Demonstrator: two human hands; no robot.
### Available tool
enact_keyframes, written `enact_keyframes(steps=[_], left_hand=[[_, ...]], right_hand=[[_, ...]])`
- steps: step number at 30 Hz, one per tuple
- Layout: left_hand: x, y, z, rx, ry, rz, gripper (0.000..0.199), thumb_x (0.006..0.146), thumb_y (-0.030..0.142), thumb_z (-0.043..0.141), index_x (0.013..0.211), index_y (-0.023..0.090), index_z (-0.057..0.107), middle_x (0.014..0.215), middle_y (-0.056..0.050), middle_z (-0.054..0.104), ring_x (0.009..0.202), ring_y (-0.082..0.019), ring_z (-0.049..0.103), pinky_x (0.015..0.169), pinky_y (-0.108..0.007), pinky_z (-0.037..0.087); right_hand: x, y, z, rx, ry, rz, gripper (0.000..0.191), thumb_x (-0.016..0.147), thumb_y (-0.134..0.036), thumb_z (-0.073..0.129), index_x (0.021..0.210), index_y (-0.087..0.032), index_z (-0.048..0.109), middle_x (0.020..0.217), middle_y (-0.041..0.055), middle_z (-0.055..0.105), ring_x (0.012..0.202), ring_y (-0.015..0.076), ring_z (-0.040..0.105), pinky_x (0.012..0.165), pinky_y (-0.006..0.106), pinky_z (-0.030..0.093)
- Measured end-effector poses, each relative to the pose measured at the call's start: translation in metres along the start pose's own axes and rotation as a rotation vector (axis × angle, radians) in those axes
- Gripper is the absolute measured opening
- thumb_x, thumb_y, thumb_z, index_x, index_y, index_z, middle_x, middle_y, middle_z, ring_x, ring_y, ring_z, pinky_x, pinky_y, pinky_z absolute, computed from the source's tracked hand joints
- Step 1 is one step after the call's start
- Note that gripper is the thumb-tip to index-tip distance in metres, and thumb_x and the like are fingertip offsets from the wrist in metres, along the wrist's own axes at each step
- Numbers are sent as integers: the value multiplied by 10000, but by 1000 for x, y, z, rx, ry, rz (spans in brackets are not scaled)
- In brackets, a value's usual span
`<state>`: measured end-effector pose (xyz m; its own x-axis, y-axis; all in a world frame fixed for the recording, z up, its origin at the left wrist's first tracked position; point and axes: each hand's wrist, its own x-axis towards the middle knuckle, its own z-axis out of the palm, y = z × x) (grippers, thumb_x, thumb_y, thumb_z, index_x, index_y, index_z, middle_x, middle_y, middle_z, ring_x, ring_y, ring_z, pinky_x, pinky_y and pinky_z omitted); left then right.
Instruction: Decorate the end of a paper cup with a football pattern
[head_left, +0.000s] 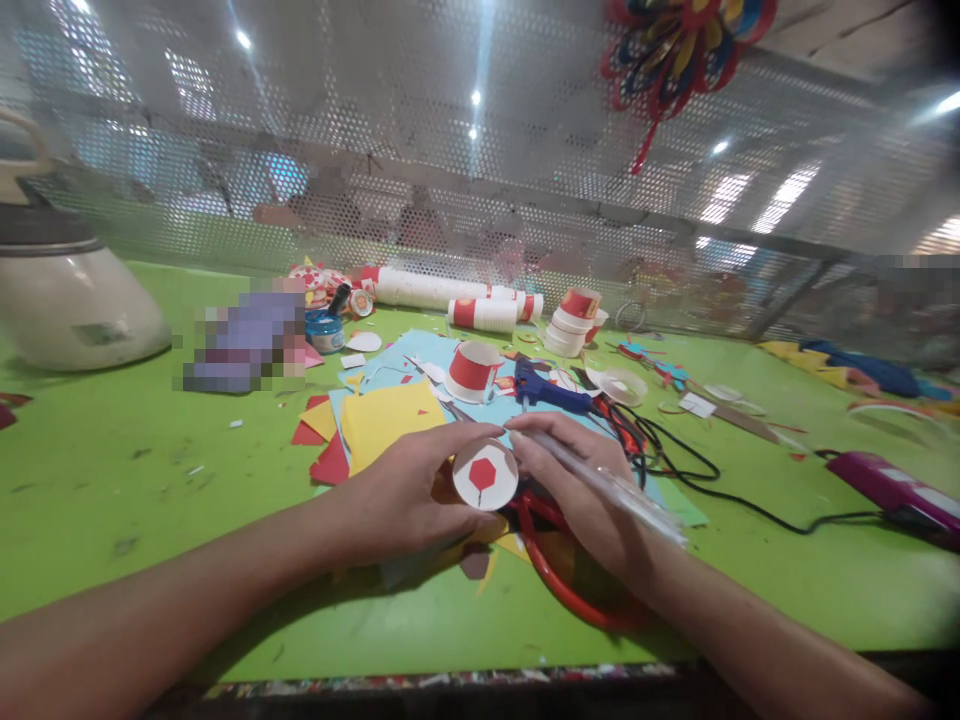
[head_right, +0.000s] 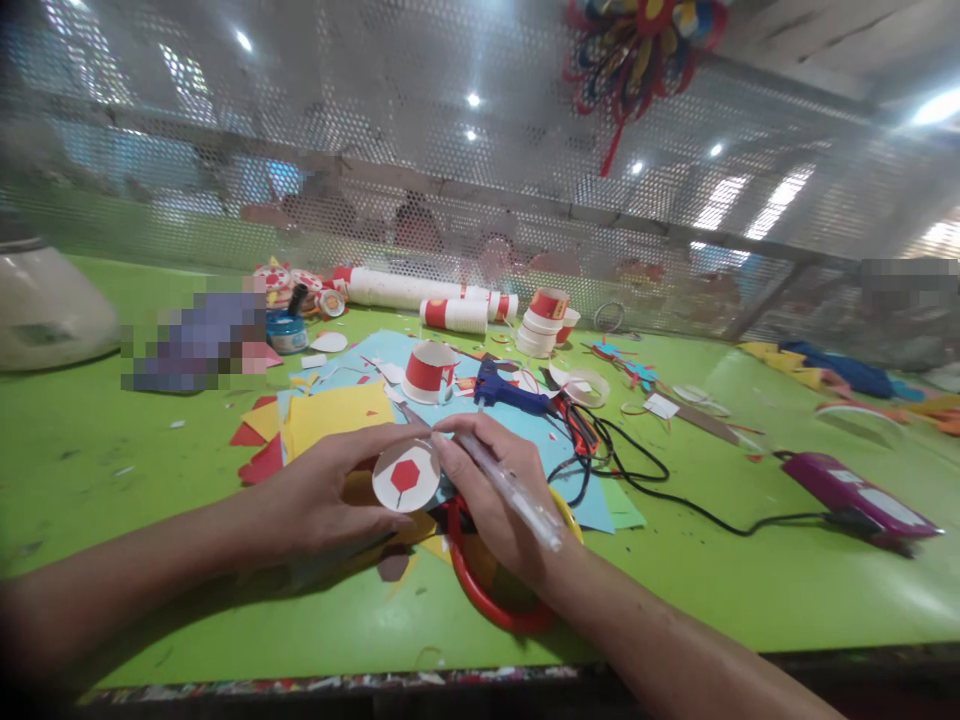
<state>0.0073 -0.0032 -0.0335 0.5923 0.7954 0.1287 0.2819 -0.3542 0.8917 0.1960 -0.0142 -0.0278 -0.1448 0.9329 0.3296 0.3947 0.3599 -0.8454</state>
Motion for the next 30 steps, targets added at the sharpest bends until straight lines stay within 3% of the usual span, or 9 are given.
enact_keyframes(steps=[3,7,11,14,18,24,30], left_hand=[[-2,4,0,-22,-66,3,402,789,209,640,1168,226,509,842,17,681,695,-168,669,711,-309,522],[-4,4,-3,89,25,36,517,735,236,712,1189,217,466,1066,-54,676,964,-237,643,813,-354,506],[-3,2,-7,131,30,59,486,753,281,705,1158,204,448,1135,-75,643,979,-231,634,812,-353,510],[-1,0,-9,214,97,123,450,781,289,675,1167,207,458,1145,-58,623,986,-208,615,834,-338,502],[-2,-1,-9,304,182,154,484,805,327,646,1227,214,438,1149,-50,612,998,-205,596,855,-345,485],[-2,1,-8,297,173,123,480,808,365,643,1212,210,434,1117,-41,635,984,-210,603,837,-340,480],[0,-1,-9,219,74,176,447,757,230,692,1174,240,531,1154,-19,628,1039,-210,592,898,-328,469]], right_hand=[[0,1,1,72,-56,42,154,863,-335,609,952,-218,655,847,4,690,752,144,610,647,233,479],[0,-1,0,234,-101,128,134,816,-299,665,921,-216,649,808,-9,671,718,128,590,635,231,473],[2,-1,-2,362,-110,231,195,772,-310,714,907,-196,633,775,-5,658,673,116,581,601,227,456],[4,3,-2,484,-115,295,269,738,-318,748,917,-187,595,776,8,659,666,130,599,615,255,469],[3,7,2,602,-151,286,280,735,-290,750,911,-187,559,742,0,650,641,131,608,629,273,485],[-1,2,7,511,-89,254,302,681,-269,782,882,-198,568,724,-36,618,606,95,573,569,206,448],[-1,-3,2,396,-71,226,239,803,-401,672,850,-183,586,727,-21,614,626,99,546,561,206,436]])
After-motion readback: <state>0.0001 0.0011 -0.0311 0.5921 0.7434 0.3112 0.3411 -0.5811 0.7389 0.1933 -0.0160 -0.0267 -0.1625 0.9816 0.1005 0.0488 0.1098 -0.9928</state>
